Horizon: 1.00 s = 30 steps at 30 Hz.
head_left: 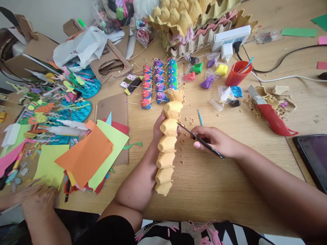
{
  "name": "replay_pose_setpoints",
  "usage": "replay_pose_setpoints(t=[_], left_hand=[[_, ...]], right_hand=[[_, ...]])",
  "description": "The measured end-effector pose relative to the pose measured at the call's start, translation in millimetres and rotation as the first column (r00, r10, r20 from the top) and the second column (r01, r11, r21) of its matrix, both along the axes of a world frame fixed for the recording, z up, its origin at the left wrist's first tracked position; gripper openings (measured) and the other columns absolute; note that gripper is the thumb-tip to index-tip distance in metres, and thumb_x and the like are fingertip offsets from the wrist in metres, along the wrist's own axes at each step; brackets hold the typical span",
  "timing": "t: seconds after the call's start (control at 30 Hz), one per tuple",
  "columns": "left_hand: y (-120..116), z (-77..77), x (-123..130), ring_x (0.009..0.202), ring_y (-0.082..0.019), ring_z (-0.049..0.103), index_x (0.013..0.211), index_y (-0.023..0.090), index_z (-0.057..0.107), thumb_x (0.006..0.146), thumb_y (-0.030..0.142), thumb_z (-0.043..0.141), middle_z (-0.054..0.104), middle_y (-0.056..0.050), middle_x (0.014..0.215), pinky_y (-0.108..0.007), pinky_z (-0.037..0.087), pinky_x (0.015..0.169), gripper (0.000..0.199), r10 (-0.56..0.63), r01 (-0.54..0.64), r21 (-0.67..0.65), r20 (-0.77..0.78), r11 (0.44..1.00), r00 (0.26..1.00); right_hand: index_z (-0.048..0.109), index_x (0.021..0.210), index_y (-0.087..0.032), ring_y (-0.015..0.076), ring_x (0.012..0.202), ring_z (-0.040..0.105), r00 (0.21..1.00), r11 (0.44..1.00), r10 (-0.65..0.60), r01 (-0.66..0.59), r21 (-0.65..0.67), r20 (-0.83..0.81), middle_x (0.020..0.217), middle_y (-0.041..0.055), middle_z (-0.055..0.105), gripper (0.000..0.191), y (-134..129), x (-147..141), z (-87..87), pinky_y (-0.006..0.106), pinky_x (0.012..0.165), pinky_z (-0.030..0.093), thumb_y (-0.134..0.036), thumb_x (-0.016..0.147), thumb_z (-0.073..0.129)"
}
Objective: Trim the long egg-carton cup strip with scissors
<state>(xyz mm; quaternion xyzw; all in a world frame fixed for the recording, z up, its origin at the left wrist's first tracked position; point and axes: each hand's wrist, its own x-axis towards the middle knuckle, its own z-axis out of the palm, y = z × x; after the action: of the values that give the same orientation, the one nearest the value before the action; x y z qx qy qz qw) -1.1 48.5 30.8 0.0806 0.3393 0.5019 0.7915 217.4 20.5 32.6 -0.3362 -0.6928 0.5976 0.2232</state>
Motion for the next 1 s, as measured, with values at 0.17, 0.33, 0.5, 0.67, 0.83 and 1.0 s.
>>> replay_pose_setpoints(t=[0.17,0.33,0.5,0.67,0.83,1.0], left_hand=[[3.5,3.7,2.1,0.036,-0.007,0.027,0.057,0.021,0.049,0.101,0.047,0.062,0.042,0.003,0.046,-0.026,0.021,0.039,0.053,0.047,-0.045,-0.036,0.055,0.998,0.997],[2.4,-2.0,5.9,0.037,-0.004,0.021,0.063,0.02,0.051,0.103,0.039,0.062,0.03,0.008,0.047,-0.02,0.022,0.04,0.045,0.05,-0.049,-0.035,0.041,0.998,0.998],[-1.7,-0.8,8.2,0.039,-0.004,0.022,0.059,0.018,0.042,0.103,0.031,0.062,0.028,0.009,0.046,-0.018,0.024,0.042,0.049,0.133,-0.132,-0.014,0.059,0.991,0.989],[2.5,-6.0,3.9,0.037,-0.006,0.019,0.055,0.018,0.04,0.106,0.026,0.048,0.027,0.006,0.043,-0.022,0.021,0.042,0.051,0.001,0.0,-0.01,0.092,1.0,0.996],[5.2,-10.8,2.6,0.034,-0.006,0.019,0.051,0.019,0.037,0.106,0.026,0.043,0.022,0.006,0.04,-0.022,0.017,0.04,0.056,-0.046,0.049,-0.024,0.112,0.998,0.993],[4.0,-6.2,6.0,0.032,-0.006,0.016,0.052,0.019,0.037,0.109,0.03,0.042,0.02,0.007,0.041,-0.023,0.015,0.039,0.058,-0.086,0.095,-0.089,0.096,0.992,0.992]], right_hand=[[0.06,0.1,-0.02,0.0157,0.072,0.05,0.999,0.999,0.047,-0.047,0.009,-0.008,0.082,0.0007,0.056,0.045,1.6,2.7,-2.2,0.028,0.064,0.039,-0.065,0.096,0.06],[0.059,0.096,-0.021,0.0149,0.07,0.048,0.998,0.998,0.064,-0.065,-0.026,-0.01,0.078,-0.0015,0.052,0.049,3.4,4.3,-2.6,0.027,0.062,0.038,-0.071,0.094,0.06],[0.059,0.095,-0.021,0.0134,0.066,0.045,0.986,0.985,0.163,-0.161,-0.053,0.034,0.078,-0.0018,0.052,0.047,4.6,5.8,1.0,0.027,0.059,0.035,-0.068,0.094,0.061],[0.059,0.092,-0.021,0.0151,0.071,0.049,0.987,0.986,0.152,-0.148,-0.073,0.051,0.08,-0.0005,0.054,0.047,5.1,4.7,4.0,0.028,0.063,0.039,-0.067,0.094,0.062],[0.058,0.09,-0.021,0.0152,0.071,0.049,0.981,0.98,0.171,-0.161,-0.117,0.09,0.08,-0.0008,0.054,0.048,5.4,3.6,7.1,0.028,0.064,0.039,-0.067,0.09,0.067],[0.058,0.091,-0.022,0.0144,0.068,0.048,0.985,0.975,0.159,-0.145,-0.17,0.071,0.075,-0.0027,0.05,0.047,5.0,2.0,11.3,0.028,0.061,0.038,-0.068,0.088,0.069]])
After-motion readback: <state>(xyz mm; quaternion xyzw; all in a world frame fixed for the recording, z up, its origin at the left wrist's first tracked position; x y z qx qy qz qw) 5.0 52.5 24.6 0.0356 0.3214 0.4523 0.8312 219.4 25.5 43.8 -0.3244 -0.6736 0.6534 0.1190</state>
